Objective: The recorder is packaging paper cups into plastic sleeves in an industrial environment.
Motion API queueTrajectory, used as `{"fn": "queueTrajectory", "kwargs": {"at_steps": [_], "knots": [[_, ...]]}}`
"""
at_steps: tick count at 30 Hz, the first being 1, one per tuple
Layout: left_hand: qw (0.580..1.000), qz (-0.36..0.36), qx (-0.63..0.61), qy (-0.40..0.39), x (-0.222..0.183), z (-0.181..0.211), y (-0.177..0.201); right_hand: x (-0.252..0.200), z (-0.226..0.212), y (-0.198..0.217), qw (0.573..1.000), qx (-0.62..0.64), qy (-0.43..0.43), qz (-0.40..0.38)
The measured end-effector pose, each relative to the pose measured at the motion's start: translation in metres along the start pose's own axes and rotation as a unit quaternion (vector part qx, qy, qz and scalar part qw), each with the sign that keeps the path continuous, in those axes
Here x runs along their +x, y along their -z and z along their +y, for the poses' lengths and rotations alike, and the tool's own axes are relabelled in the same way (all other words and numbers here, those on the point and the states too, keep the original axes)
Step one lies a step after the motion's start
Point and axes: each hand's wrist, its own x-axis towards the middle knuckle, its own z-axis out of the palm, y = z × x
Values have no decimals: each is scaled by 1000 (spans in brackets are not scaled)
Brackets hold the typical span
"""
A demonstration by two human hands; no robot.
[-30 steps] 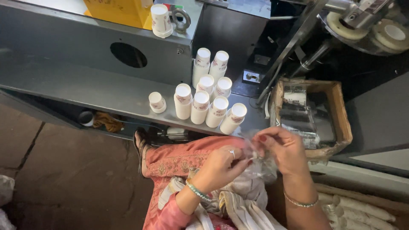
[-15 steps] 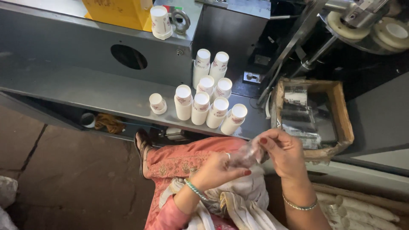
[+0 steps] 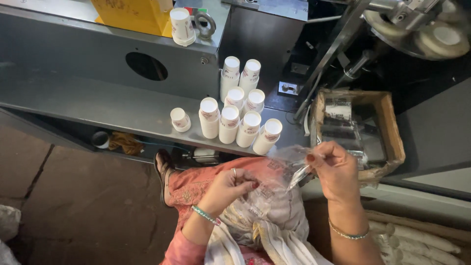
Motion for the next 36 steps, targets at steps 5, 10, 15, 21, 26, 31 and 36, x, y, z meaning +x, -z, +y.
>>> {"fn": "queueTrajectory", "kwargs": {"at_steps": [5,10,15,21,26,31,36], "knots": [[993,27,-116,-22,6,-21,17,5,-12,-21,996,-52,-31,60],[978,81,-191,-29,1,-7,27,7,-12,-20,988,-143,37,52],[904,255,-275,-207,6,-4,27,2,4,5,994,-72,76,22],[924,320,-20,-208,-1,-5,26,1,7,34,993,-111,-43,24],[957,174,79,-217,-16,18,8,11,-6,5,974,-189,-45,-117],[970,105,140,-167,-13,25,-15,-10,36,-32,950,-201,-89,-222],[981,59,-98,-154,-13,25,-5,-22,54,-32,940,-191,-201,-200]]}}
